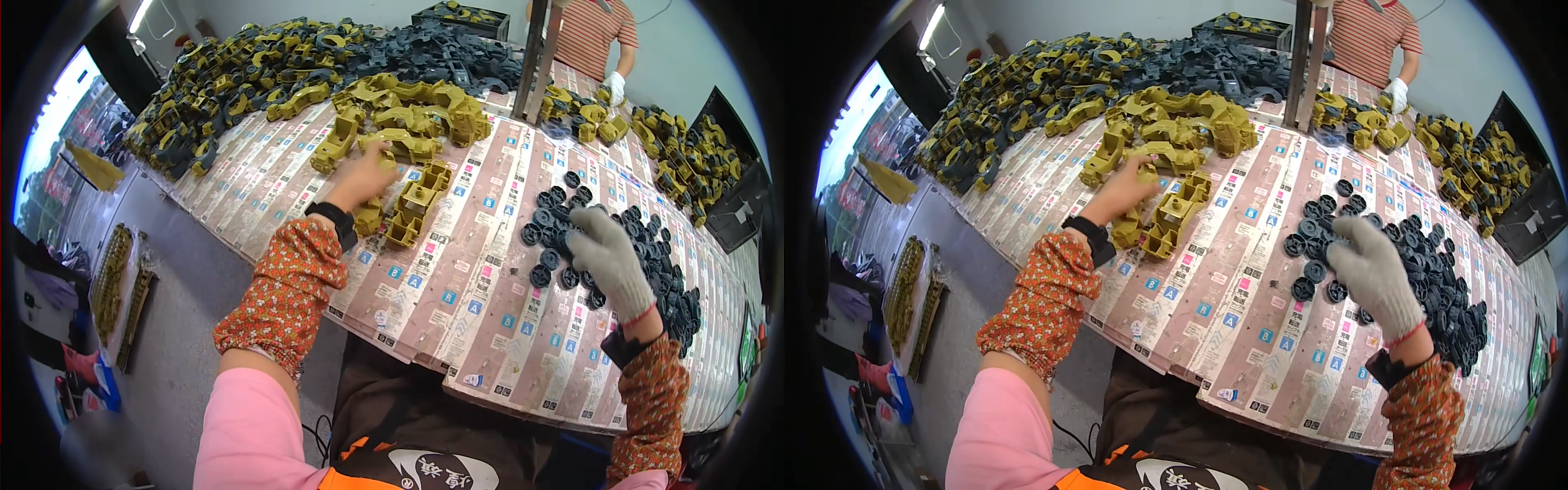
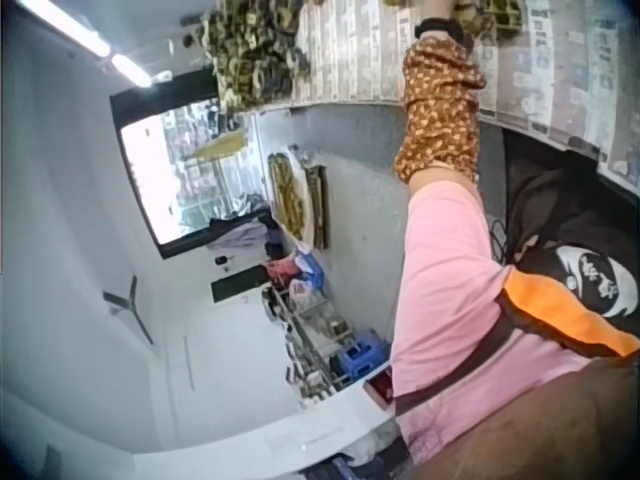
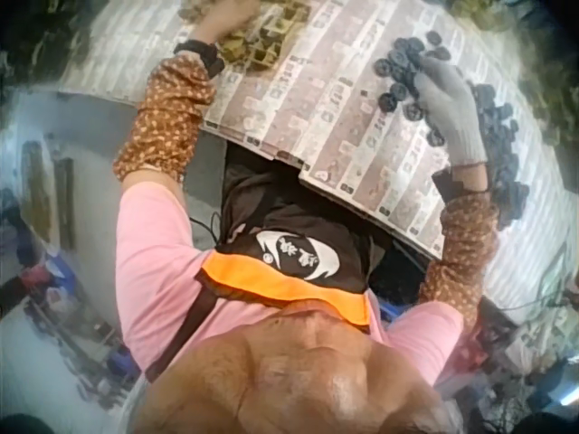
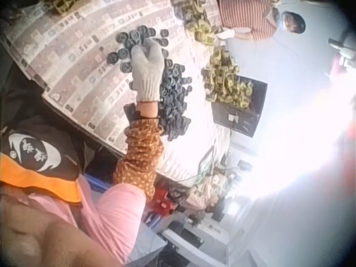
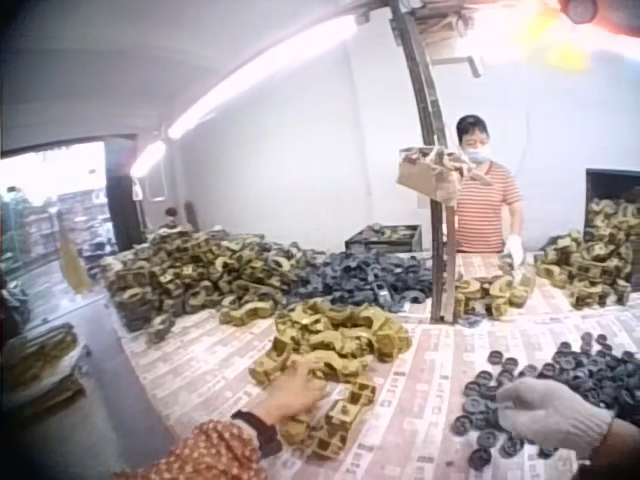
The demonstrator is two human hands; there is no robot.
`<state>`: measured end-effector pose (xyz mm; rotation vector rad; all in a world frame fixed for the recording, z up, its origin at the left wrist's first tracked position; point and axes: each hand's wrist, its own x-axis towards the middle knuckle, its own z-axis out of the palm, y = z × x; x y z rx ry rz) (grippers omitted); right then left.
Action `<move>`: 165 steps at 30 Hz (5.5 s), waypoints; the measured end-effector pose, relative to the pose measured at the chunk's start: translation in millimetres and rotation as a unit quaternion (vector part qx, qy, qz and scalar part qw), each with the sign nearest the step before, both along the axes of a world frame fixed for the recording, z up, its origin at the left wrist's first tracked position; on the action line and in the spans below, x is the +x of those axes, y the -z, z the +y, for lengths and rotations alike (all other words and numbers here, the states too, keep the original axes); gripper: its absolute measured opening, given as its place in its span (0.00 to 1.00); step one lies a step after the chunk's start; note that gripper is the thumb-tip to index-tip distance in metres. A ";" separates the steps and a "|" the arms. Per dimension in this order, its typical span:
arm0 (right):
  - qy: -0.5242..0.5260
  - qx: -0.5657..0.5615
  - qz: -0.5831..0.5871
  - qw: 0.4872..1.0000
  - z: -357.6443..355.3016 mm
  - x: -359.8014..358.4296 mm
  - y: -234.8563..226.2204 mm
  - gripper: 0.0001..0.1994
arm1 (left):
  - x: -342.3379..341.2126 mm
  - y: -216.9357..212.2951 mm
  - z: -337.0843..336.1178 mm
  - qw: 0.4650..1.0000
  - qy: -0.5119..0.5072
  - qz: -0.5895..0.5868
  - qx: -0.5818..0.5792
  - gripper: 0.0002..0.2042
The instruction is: The person assembles yellow plastic frames with black circular wheels. They pick up a frame, insert a wheel into a designated slot, and place the completed unit on a pile. The process is repeated continuously with parts from piles on the table.
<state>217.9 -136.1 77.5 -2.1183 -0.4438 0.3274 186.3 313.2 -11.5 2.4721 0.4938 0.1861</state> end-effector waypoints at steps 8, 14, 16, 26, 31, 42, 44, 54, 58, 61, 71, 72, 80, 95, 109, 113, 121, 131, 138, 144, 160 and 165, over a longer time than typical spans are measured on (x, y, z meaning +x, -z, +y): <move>-0.055 -0.077 -0.123 0.988 -54.4 -67.6 7.7 0.16 | -44.1 -1.6 -86.9 0.946 0.093 -0.091 -0.295 0.28; -0.028 -0.074 -0.171 0.982 -63.8 -76.5 17.1 0.13 | -72.3 -41.3 -99.4 0.774 0.112 -0.108 -0.614 0.21; -0.024 -0.086 -0.196 0.977 -65.4 -76.2 20.3 0.11 | -86.8 -52.3 -112.6 0.730 0.093 -0.076 -0.673 0.22; -0.033 -0.173 -0.294 0.940 -18.7 -68.3 48.9 0.09 | -157.1 -51.2 -166.0 0.718 0.086 -0.029 -0.690 0.23; -0.115 -0.310 -0.334 0.883 2.9 -54.1 53.1 0.13 | -173.6 -45.5 -198.0 0.707 0.061 -0.031 -0.704 0.22; -0.099 -0.237 -0.255 0.932 -4.0 -84.3 63.3 0.11 | -187.3 -8.9 -231.1 0.650 0.028 -0.036 -0.758 0.20; -0.102 -0.150 -0.217 0.959 -7.4 -102.5 54.2 0.09 | -189.0 -8.8 -238.0 0.656 0.038 -0.046 -0.752 0.23; 0.053 0.220 0.095 0.969 7.2 -155.1 52.5 0.11 | -198.8 -9.5 -270.8 0.704 0.079 -0.058 -0.704 0.25; 0.053 0.202 0.031 0.977 4.3 -160.9 56.7 0.14 | -200.5 -4.3 -276.7 0.734 0.096 -0.083 -0.667 0.26; 0.032 0.193 0.021 0.980 -0.7 -163.6 64.8 0.15 | -200.6 -0.9 -279.1 0.745 0.099 -0.095 -0.653 0.28; 0.103 0.278 0.158 0.942 -0.5 -166.2 58.4 0.16 | -199.5 4.8 -283.0 0.742 0.119 -0.104 -0.652 0.29; 0.111 0.285 0.171 0.936 -0.3 -166.4 54.3 0.16 | -199.5 5.4 -283.4 0.743 0.121 -0.099 -0.650 0.29; 0.069 0.148 -0.053 0.985 -3.4 -176.7 61.5 0.13 | -199.3 8.4 -283.9 0.807 0.160 -0.116 -0.556 0.32; -0.002 -0.007 0.034 0.999 -22.0 -142.5 23.2 0.09 | -189.5 12.9 -274.5 0.835 0.278 -0.050 -0.473 0.35; 0.087 -0.303 -0.262 0.912 -21.2 -37.4 68.8 0.16 | -174.2 -4.3 -267.2 0.707 0.056 -0.112 -0.696 0.21; 0.057 -0.249 -0.259 0.932 -28.9 -46.0 72.4 0.14 | -170.4 -2.0 -264.9 0.700 0.033 -0.123 -0.703 0.18; -0.059 0.067 -0.020 0.996 -15.5 -154.9 39.3 0.12 | -167.4 -5.6 -266.3 0.692 0.004 -0.187 -0.698 0.19; -0.003 0.079 -0.068 0.994 -8.7 -194.5 52.4 0.12 | -166.5 -2.0 -275.3 0.729 0.015 -0.223 -0.647 0.18; 0.003 0.085 -0.056 0.995 -12.0 -206.7 50.8 0.12 | -171.9 -2.4 -277.2 0.747 0.043 -0.227 -0.623 0.22; -0.005 0.113 -0.017 0.993 -13.2 -221.6 59.7 0.14 | -176.8 -2.9 -285.7 0.766 0.102 -0.295 -0.561 0.33; 0.000 0.100 -0.177 0.979 -51.0 -168.4 12.1 0.25 | -166.8 -21.4 -287.2 0.838 0.313 -0.007 -0.447 0.42; -0.087 0.078 -0.008 0.993 -79.6 -166.6 10.2 0.27 | -158.5 -38.5 -278.3 0.748 0.292 0.130 -0.582 0.40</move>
